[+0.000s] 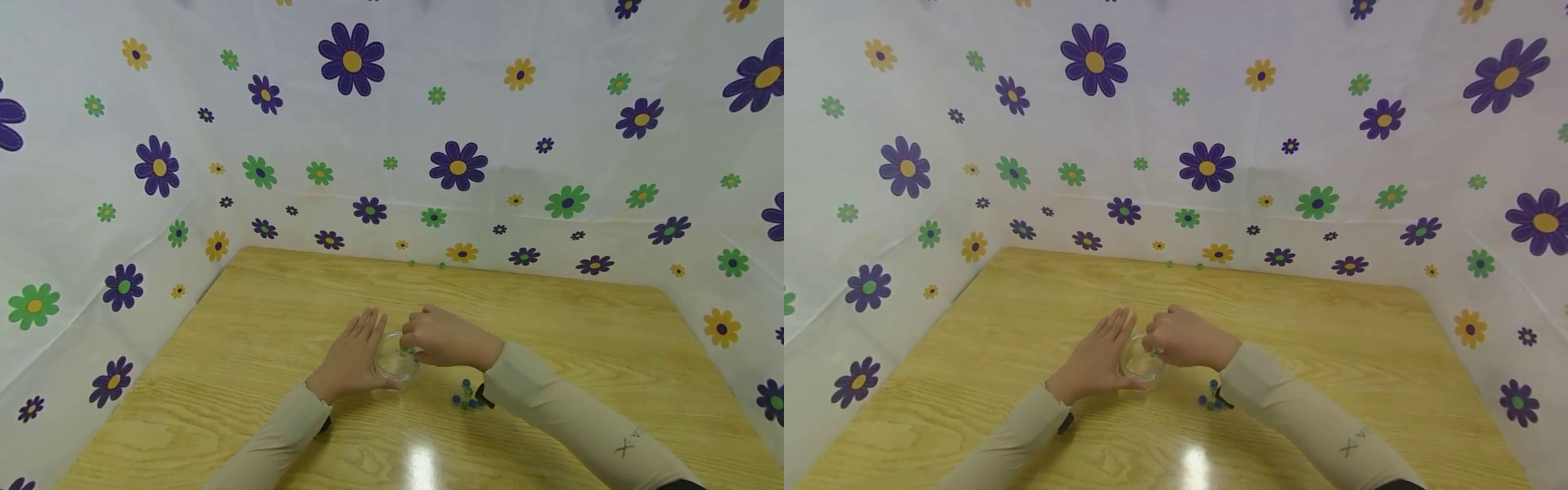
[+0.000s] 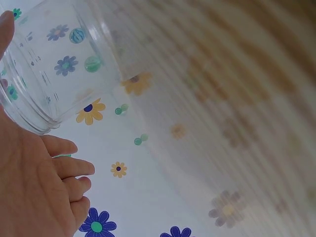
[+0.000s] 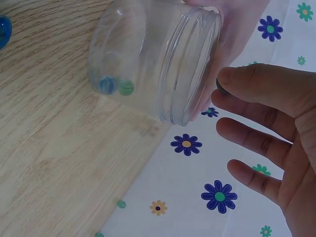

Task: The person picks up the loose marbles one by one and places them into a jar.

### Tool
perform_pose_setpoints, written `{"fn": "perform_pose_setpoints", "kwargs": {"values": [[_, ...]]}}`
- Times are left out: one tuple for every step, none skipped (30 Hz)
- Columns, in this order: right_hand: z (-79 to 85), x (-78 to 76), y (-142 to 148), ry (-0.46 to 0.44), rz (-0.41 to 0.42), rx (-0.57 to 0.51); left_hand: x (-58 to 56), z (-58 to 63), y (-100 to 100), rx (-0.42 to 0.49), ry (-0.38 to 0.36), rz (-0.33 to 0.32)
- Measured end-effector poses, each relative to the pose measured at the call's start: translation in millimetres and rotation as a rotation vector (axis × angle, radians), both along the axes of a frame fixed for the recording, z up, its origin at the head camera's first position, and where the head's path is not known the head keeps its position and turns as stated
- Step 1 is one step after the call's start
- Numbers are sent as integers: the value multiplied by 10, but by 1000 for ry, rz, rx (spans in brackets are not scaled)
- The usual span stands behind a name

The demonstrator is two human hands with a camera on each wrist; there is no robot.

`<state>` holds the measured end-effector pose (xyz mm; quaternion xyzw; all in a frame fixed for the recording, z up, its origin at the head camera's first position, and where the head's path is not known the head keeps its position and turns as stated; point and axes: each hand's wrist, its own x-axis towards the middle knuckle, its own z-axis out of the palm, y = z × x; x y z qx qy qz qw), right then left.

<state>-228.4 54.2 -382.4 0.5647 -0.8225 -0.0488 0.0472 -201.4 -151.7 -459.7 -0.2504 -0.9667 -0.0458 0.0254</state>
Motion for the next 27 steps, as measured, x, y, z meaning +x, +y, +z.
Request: {"fn": "perform_pose_setpoints", "kwargs": {"values": [[-4, 1, 0, 0, 2, 1, 1, -3, 0, 0, 1, 1], [-6, 3, -1, 3, 4, 3, 3, -4, 0, 0, 2, 1], [-10, 2, 0, 6, 6, 4, 4, -5, 1, -2, 5, 2], [-11, 4, 0, 8, 6, 5, 5, -6, 1, -2, 7, 1], [-10, 6, -1, 13, 6, 7, 6, -6, 1, -5, 9, 2], [-9, 7, -2, 17, 6, 9, 7, -4, 2, -2, 12, 1], [-5, 9, -3, 20, 5, 12, 8, -4, 2, -3, 13, 1], [1, 12, -5, 22, 3, 14, 8, -4, 1, -4, 15, 1], [8, 14, -5, 23, 2, 13, 7, -5, 2, -4, 18, 1], [17, 18, -6, 23, -2, 14, 8, -3, 1, -3, 19, 1], [24, 19, -6, 25, -5, 17, 8, -3, 1, -4, 19, 1], [31, 21, -5, 24, -7, 17, 8, -2, 1, -1, 19, 0], [35, 22, -2, 25, -9, 17, 9, -2, 1, -4, 18, 0], [36, 23, 3, 28, -9, 17, 10, -3, 2, -4, 16, -1], [38, 23, 10, 32, -9, 15, 12, -2, 4, -3, 15, -1], [40, 23, 17, 33, -10, 13, 14, -1, 5, -4, 11, -2], [41, 22, 27, 36, -9, 10, 14, -1, 7, -5, 9, -2], [44, 21, 38, 38, -7, 3, 16, 2, 9, -5, 8, -1], [48, 20, 51, 39, -6, -2, 16, 5, 11, -10, 6, 1], [54, 21, 65, 42, -5, -8, 16, 7, 12, -10, 6, 2], [60, 20, 79, 42, -5, -13, 17, 12, 13, -10, 5, 5], [64, 21, 95, 44, -4, -18, 18, 15, 14, -10, 4, 7], [68, 20, 111, 49, -3, -21, 18, 18, 14, -11, 3, 9], [71, 21, 129, 51, -4, -25, 18, 21, 15, -13, 1, 11], [73, 20, 147, 55, -7, -24, 17, 23, 15, -13, -3, 12], [74, 20, 165, 59, -8, -27, 15, 24, 15, -13, -6, 14], [75, 18, 182, 61, -10, -27, 12, 24, 15, -13, -8, 16]]}}
